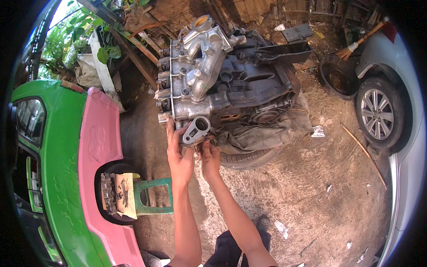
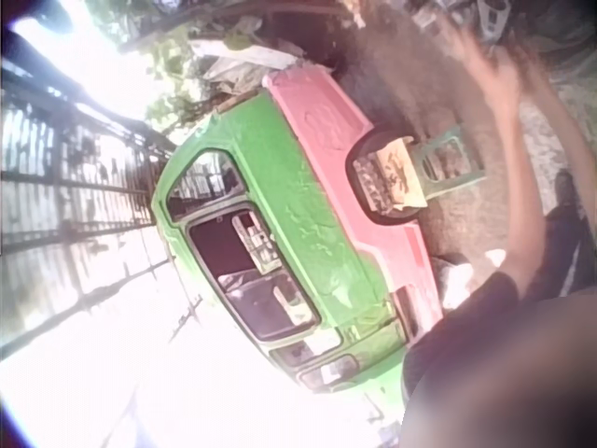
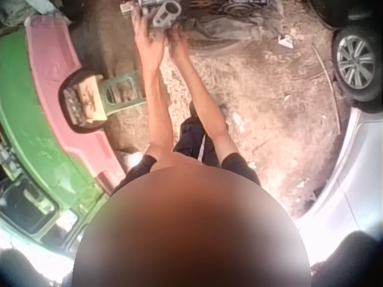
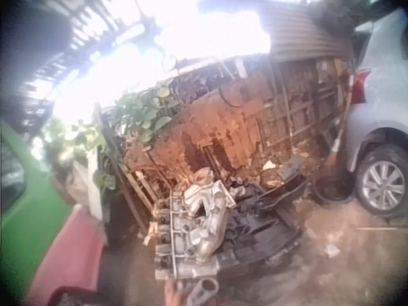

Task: The person uses a socket wrench to loosen and remove bolts from a car engine block resting on the ground. They repeatedly position the wrench, turn it, and remove the bolt, placing it on a nearby stool. The person continues this process for several bolts on the engine.

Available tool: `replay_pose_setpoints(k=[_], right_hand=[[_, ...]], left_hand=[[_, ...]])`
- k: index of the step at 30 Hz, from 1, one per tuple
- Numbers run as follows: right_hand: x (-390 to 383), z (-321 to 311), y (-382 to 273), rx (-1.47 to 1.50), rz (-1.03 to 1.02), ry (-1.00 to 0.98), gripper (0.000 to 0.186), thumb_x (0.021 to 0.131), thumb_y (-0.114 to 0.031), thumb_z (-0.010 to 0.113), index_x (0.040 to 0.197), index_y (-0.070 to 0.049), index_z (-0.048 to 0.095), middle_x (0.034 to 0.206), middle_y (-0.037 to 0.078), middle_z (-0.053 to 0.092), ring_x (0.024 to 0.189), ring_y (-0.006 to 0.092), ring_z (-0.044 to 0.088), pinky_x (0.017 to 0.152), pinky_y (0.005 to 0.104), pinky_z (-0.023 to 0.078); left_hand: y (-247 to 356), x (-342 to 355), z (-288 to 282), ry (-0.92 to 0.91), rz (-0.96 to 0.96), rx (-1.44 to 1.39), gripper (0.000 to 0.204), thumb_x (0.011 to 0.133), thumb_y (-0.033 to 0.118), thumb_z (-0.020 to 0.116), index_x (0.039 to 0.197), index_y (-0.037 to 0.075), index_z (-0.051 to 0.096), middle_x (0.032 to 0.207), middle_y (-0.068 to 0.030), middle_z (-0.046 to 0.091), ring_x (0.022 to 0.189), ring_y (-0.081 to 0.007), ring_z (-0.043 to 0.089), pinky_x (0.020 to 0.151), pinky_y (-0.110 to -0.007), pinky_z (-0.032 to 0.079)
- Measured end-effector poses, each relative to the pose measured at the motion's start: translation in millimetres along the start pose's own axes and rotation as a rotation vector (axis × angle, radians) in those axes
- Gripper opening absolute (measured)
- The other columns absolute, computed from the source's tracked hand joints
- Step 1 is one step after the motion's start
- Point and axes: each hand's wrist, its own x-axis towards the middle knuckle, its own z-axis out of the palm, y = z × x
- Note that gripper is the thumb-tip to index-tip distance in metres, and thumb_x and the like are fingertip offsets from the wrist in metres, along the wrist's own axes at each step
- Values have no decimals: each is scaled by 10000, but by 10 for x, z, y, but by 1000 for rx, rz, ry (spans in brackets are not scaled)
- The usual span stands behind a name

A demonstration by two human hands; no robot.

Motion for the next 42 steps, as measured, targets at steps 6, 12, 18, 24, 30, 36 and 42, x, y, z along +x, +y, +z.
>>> replay_pose_setpoints(k=[6,12,18,24,30,36,42], right_hand=[[-104,136,37,33,-72,27,341,975,-370,571,826,-65,536,714,-26,477,648,71,391,586,236,310],[-93,176,126,-24,-129,37,305,997,-324,548,920,-29,561,760,-26,503,683,75,408,609,238,337],[-102,109,-526,-813,-184,172,214,918,-232,650,932,-23,696,889,68,648,802,157,560,734,301,432],[-292,376,-1345,-1874,-920,13,202,778,-240,744,841,-49,729,843,101,635,923,266,537,878,414,373],[-365,103,-1547,-1606,-787,22,218,819,-244,729,821,-27,707,822,97,643,825,237,557,810,342,398],[-201,-152,-782,-574,-140,16,274,939,-270,648,937,4,655,843,24,637,762,102,524,685,248,412],[-214,-43,-293,-158,-72,5,267,953,-256,633,1023,2,633,898,13,627,806,77,527,698,227,410]], left_hand=[[-15,-10,6,0,-7,-12,559,670,-38,461,1202,33,614,1544,-220,271,1462,-381,167,1174,-448,143],[-5,-15,4,4,-17,-28,543,686,-42,469,1203,33,616,1538,-219,283,1463,-374,165,1175,-447,139],[-43,9,-5,-6,11,-25,560,681,-74,476,1210,45,615,1523,-218,314,1461,-357,186,1179,-445,135],[-13,4,-27,-16,23,7,570,675,-95,469,1209,43,614,1524,-218,310,1460,-360,188,1177,-442,148],[-1,1,-4,2,26,18,569,670,-102,465,1204,30,611,1530,-213,300,1460,-360,187,1174,-445,159],[-13,14,3,-5,12,8,551,676,-82,475,1197,30,612,1526,-217,305,1461,-362,185,1179,-445,135],[-24,2,-3,-4,11,-19,543,684,-59,477,1202,36,611,1527,-218,304,1460,-363,184,1181,-447,123]])
